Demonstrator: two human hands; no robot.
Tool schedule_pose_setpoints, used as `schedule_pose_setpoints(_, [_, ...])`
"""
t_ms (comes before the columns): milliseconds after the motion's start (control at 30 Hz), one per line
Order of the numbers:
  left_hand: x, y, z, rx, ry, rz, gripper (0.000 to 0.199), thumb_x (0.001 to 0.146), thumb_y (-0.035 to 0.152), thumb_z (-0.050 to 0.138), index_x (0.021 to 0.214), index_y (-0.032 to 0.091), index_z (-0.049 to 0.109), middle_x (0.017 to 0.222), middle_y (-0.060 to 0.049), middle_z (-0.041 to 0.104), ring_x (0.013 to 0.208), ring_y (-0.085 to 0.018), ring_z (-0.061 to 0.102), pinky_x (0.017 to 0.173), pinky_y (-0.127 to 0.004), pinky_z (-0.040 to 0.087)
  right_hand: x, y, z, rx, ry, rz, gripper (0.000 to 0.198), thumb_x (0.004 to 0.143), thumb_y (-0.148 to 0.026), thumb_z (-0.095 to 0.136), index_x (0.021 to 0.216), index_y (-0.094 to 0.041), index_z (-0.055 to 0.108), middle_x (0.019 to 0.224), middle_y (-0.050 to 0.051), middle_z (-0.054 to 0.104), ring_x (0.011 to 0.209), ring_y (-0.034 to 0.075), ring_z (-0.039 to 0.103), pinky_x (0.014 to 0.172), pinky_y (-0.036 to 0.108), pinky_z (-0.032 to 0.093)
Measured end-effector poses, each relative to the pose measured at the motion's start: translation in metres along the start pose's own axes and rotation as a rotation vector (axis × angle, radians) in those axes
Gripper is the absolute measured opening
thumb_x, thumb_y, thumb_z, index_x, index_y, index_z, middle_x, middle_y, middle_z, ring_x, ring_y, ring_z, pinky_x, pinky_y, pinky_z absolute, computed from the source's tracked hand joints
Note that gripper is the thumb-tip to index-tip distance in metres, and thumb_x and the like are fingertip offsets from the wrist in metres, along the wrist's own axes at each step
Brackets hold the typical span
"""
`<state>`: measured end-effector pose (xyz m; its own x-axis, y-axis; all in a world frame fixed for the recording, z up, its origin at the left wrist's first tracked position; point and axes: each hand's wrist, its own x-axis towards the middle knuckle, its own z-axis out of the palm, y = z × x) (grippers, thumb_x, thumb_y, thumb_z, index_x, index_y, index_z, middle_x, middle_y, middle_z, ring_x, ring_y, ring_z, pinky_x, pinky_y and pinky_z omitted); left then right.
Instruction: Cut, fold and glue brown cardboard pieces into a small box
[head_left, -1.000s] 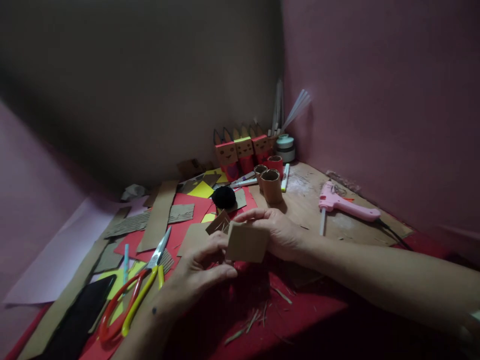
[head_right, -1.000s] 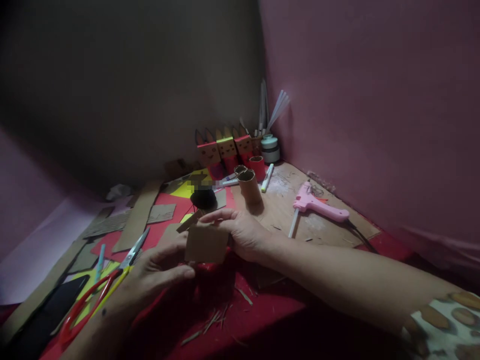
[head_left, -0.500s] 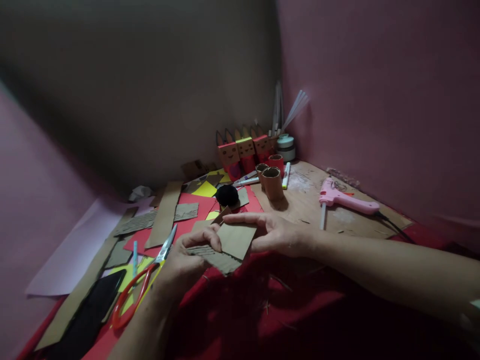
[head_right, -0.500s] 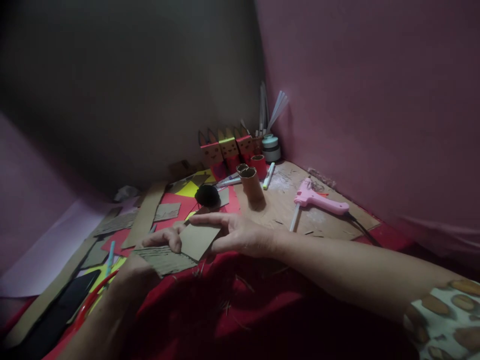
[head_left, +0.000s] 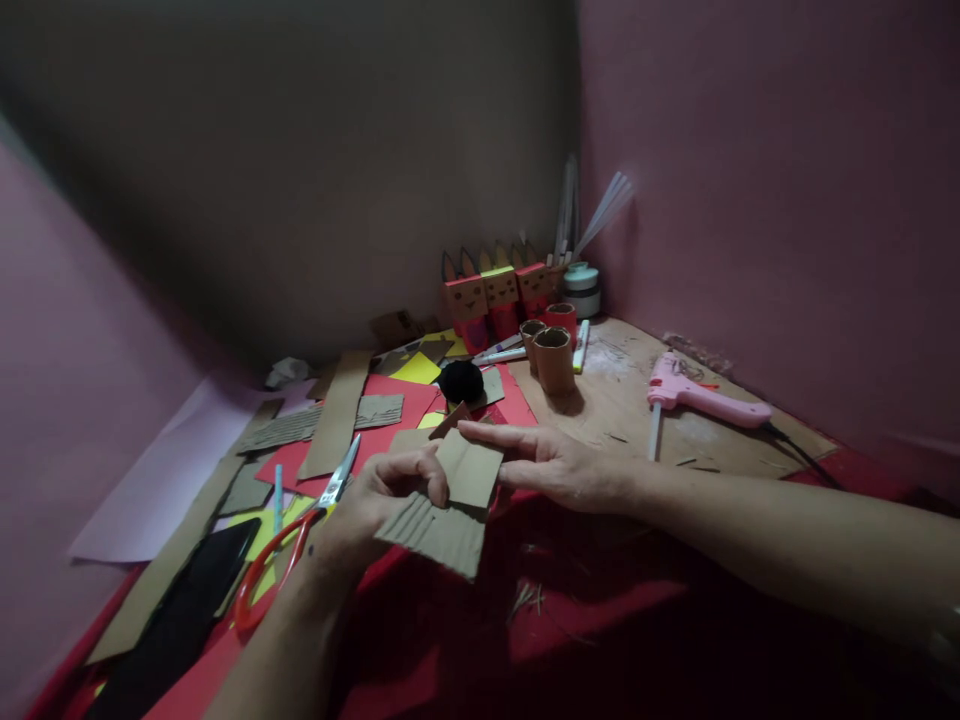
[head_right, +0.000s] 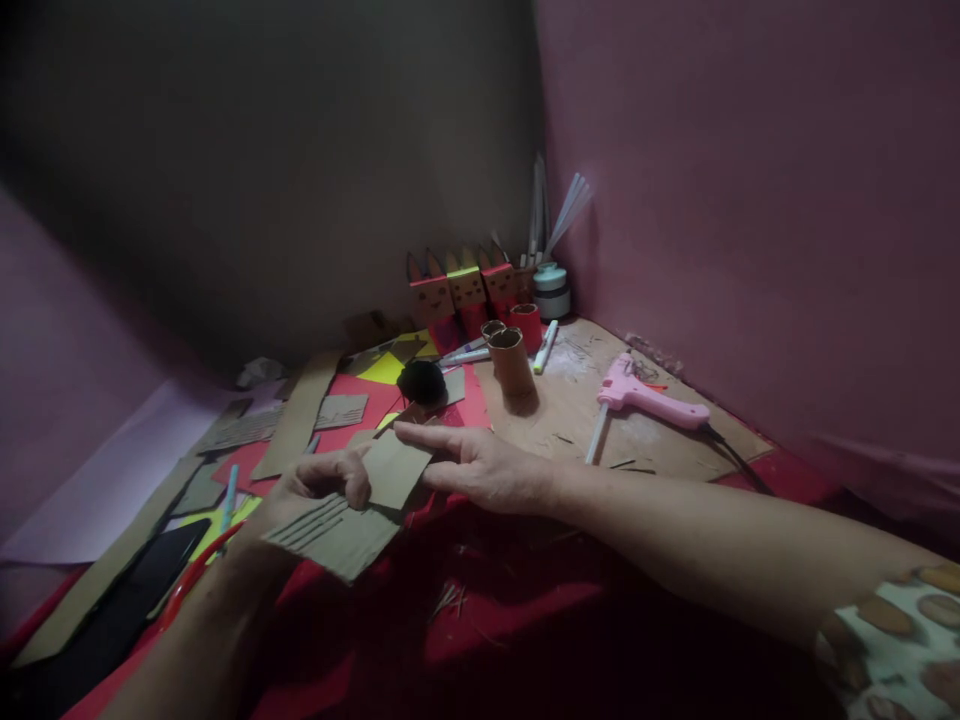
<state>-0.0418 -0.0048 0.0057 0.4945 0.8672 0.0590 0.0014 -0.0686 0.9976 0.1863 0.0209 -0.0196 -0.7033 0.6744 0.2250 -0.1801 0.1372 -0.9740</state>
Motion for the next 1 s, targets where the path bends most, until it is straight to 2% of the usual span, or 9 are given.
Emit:
schedule_pose_setpoints(100, [0.0, 0.005, 0.004, 0.07, -0.049, -0.052, 0.007, 0.066, 0.012, 0.077, 0.066, 0.019, 0.077, 0.072, -0.001, 0.068, 0.063, -0.012, 0.059, 0.056, -0.019, 0.045, -0.001, 0.0, 0.001, -0.101, 0.057, -0.027, 0.058, 0.087, -0.013, 0.053, 0.144, -0.019, 0.046, 0.145, 0.006, 0.053, 0.133, 0.022, 0.05, 0.115, 0.043, 0.035])
schedule_pose_setpoints(300, [-0.005, 0.008, 0.007, 0.187, -0.196, -0.119, 0.03, 0.073, 0.007, 0.061, 0.088, 0.022, 0.082, 0.069, -0.001, 0.074, 0.063, -0.012, 0.062, 0.069, -0.022, 0.049, -0.001, -0.006, 0.0, -0.17, 0.109, -0.038, 0.037, 0.092, -0.026, 0.054, 0.126, -0.019, 0.065, 0.132, 0.008, 0.064, 0.124, 0.021, 0.057, 0.108, 0.04, 0.043])
schedule_pose_setpoints(367, [-0.007, 0.007, 0.005, 0.178, -0.186, -0.111, 0.031, 0.074, 0.01, 0.061, 0.093, 0.024, 0.081, 0.08, -0.001, 0.077, 0.071, -0.014, 0.066, 0.074, -0.023, 0.05, -0.001, -0.006, -0.001, -0.175, 0.086, -0.065, 0.034, 0.089, -0.023, 0.058, 0.12, -0.019, 0.069, 0.125, 0.009, 0.067, 0.116, 0.021, 0.061, 0.101, 0.039, 0.047])
schedule_pose_setpoints(433, [-0.008, 0.007, 0.003, 0.124, -0.142, -0.088, 0.033, 0.074, 0.013, 0.063, 0.101, 0.024, 0.079, 0.1, -0.002, 0.077, 0.09, -0.018, 0.068, 0.081, -0.023, 0.05, -0.001, -0.005, -0.001, -0.2, 0.054, -0.098, 0.031, 0.086, -0.021, 0.06, 0.115, -0.019, 0.071, 0.116, 0.008, 0.069, 0.107, 0.02, 0.064, 0.094, 0.037, 0.05])
schedule_pose_setpoints(567, [-0.007, 0.006, 0.003, -0.034, -0.156, -0.001, 0.041, 0.078, 0.024, 0.061, 0.117, 0.022, 0.073, 0.125, -0.005, 0.069, 0.121, -0.027, 0.058, 0.1, -0.03, 0.045, -0.002, -0.001, 0.001, -0.256, 0.087, -0.158, 0.027, 0.088, -0.021, 0.057, 0.111, -0.02, 0.072, 0.105, 0.006, 0.07, 0.096, 0.017, 0.064, 0.086, 0.034, 0.05])
schedule_pose_setpoints(700, [-0.004, 0.004, 0.01, -0.166, -0.252, -0.017, 0.048, 0.084, 0.023, 0.063, 0.132, 0.026, 0.062, 0.131, -0.01, 0.066, 0.125, -0.032, 0.056, 0.104, -0.042, 0.044, -0.004, 0.002, 0.006, -0.434, 0.12, -0.306, 0.023, 0.091, -0.024, 0.052, 0.101, -0.019, 0.072, 0.089, 0.006, 0.067, 0.084, 0.017, 0.062, 0.079, 0.033, 0.051])
schedule_pose_setpoints(833, [-0.002, 0.001, 0.016, -0.208, -0.295, -0.023, 0.06, 0.084, 0.02, 0.067, 0.141, 0.034, 0.05, 0.136, -0.01, 0.061, 0.126, -0.031, 0.055, 0.103, -0.045, 0.044, -0.004, 0.002, 0.009, -0.472, 0.191, -0.363, 0.018, 0.09, -0.022, 0.05, 0.084, -0.019, 0.066, 0.085, 0.005, 0.064, 0.082, 0.017, 0.061, 0.076, 0.032, 0.049])
schedule_pose_setpoints(900, [-0.001, -0.001, 0.016, -0.215, -0.261, -0.004, 0.062, 0.08, 0.027, 0.072, 0.139, 0.031, 0.053, 0.134, -0.011, 0.062, 0.125, -0.033, 0.055, 0.104, -0.045, 0.043, -0.004, 0.003, 0.01, -0.453, 0.259, -0.322, 0.017, 0.09, -0.022, 0.05, 0.076, -0.019, 0.061, 0.077, 0.002, 0.059, 0.074, 0.015, 0.057, 0.069, 0.029, 0.046])
schedule_pose_setpoints(1000, [0.001, -0.006, 0.015, -0.114, -0.097, -0.038, 0.059, 0.072, 0.038, 0.079, 0.127, 0.023, 0.064, 0.124, -0.013, 0.067, 0.115, -0.035, 0.061, 0.098, -0.044, 0.048, -0.003, 0.005, 0.01, -0.38, 0.281, -0.179, 0.022, 0.092, -0.026, 0.048, 0.071, -0.019, 0.052, 0.066, -0.003, 0.046, 0.061, 0.011, 0.044, 0.058, 0.026, 0.039])
